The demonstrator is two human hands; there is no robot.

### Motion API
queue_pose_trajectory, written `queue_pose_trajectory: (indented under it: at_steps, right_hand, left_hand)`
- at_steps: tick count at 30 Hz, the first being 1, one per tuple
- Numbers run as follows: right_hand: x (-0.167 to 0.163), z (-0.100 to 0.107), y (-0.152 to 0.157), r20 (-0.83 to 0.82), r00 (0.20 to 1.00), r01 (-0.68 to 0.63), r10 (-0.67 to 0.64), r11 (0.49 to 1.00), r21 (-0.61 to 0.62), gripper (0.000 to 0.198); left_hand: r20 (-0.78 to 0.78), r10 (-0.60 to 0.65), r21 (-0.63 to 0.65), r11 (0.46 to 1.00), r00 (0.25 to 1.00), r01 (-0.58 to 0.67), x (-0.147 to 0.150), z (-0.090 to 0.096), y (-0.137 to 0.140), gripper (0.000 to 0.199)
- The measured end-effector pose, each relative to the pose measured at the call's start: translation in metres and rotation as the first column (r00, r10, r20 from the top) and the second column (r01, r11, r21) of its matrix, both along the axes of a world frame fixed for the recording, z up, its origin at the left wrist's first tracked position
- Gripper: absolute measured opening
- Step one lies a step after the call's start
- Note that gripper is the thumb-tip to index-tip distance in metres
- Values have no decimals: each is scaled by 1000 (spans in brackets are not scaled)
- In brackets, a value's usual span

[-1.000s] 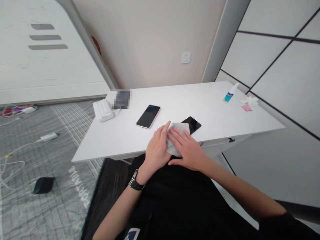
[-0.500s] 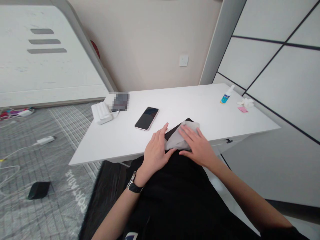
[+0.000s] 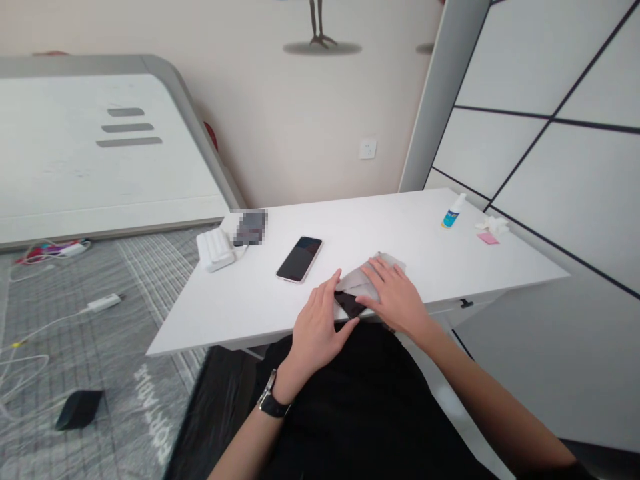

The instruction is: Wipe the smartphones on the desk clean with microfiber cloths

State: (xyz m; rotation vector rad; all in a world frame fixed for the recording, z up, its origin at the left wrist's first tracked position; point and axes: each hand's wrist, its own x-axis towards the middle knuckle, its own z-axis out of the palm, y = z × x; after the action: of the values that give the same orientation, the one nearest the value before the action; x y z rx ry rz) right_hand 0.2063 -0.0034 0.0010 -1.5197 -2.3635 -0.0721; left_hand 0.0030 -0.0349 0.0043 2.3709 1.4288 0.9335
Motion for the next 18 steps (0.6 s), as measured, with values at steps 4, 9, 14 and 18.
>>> queue_pose_trajectory:
  at_steps: [4,9,14,18]
  right_hand:
    - [-6,-1,-4,26,993,-112,112,994,17,101]
    - [7,-2,-7,7,984,-178,178,984,5,85]
    - [1,-4,-10,2,997,-73,73,997,31,93]
    - [-4,-4,-17,2,964,-266,266,964,6,92]
  left_hand:
    - [-4,4,-3,1000,1000,-4,1,0,-1,93]
    - [-17,-8,14,1000,1000,9,1,1,-1,92]
    - [-4,-2,-6,1000,1000,2,2,2,0,93]
    - [-6,-3,-19,1000,1000,3,1,1,0,96]
